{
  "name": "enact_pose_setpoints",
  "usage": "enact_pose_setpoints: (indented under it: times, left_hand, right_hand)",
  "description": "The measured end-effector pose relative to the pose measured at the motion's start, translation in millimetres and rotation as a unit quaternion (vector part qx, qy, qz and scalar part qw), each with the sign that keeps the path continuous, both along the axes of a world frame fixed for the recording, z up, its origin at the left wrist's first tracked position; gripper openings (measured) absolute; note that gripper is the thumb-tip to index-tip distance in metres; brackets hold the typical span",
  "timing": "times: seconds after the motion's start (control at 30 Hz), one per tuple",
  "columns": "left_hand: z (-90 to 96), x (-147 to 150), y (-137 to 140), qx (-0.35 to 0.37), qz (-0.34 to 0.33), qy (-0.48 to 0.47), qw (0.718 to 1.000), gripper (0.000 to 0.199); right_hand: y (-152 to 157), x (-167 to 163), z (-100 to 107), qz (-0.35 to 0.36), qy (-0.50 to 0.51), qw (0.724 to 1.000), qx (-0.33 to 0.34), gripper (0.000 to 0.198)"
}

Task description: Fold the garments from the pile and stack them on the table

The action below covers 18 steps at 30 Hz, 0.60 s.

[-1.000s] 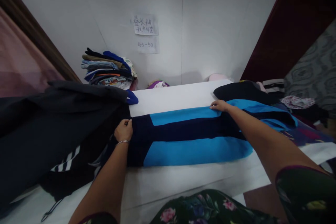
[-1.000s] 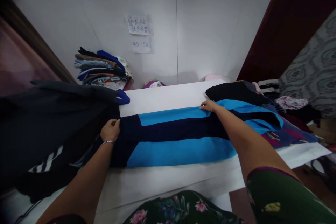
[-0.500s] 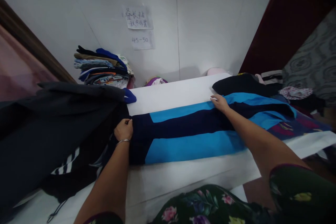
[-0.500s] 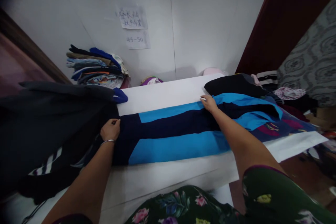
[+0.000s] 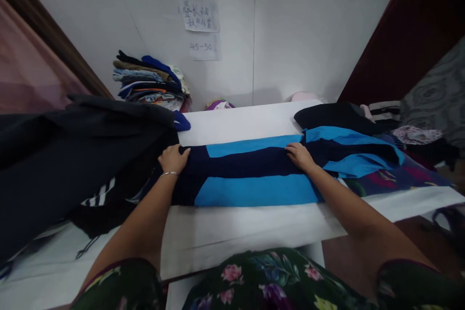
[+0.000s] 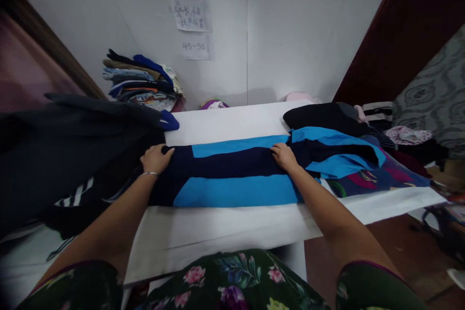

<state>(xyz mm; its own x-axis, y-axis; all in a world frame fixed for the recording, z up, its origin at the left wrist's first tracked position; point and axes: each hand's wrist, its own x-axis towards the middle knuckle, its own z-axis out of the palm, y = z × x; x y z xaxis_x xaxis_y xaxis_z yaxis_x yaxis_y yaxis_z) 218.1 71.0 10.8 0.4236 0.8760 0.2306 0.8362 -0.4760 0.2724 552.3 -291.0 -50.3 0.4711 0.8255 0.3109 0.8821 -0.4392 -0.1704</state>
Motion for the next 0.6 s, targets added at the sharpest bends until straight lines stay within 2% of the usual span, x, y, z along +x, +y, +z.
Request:
enact_pose_setpoints:
  times: [0.07, 0.13, 0.2, 0.27, 0.37, 0.53, 0.6]
  left_hand:
    - [6.4, 10.1, -30.9, 0.054, -0.070, -0.002, 0.996, 0.041]
    - [5.7, 24.6, -71.5, 0.026, -0.192, 0.008, 0.981, 0.037]
    - [-2.4, 40.6, -112.0, -0.002, -0.318, 0.017, 0.948, 0.035]
    - [-14.6, 54.3, -142.2, -0.001, -0.387, 0.006, 0.922, 0.037]
    - [-32.3, 66.2, -159.5, -0.005, -0.407, 0.011, 0.913, 0.034]
    - [-48.2, 67.1, -151.7, -0.007, -0.387, -0.022, 0.922, 0.026]
    - [-50.6, 65.0, -150.7, 0.000, -0.382, -0.050, 0.923, 0.026]
  right_hand:
    - [2.0, 1.9, -2.1, -0.007, 0.007, 1.000, 0.002, 0.030]
    - [1.5, 2.5, -3.8, -0.012, 0.015, 1.000, 0.018, 0.030]
    - [-0.6, 1.9, -4.3, -0.018, 0.017, 0.999, 0.040, 0.031]
    - [-3.6, 0.5, -3.3, -0.024, 0.016, 0.998, 0.055, 0.032]
    - [-7.3, -2.5, -0.6, -0.036, 0.012, 0.998, 0.055, 0.033]
    - [-8.1, -5.6, -1.9, -0.060, 0.021, 0.997, 0.035, 0.031]
    - [-8.0, -5.6, -3.2, -0.057, 0.025, 0.997, 0.048, 0.028]
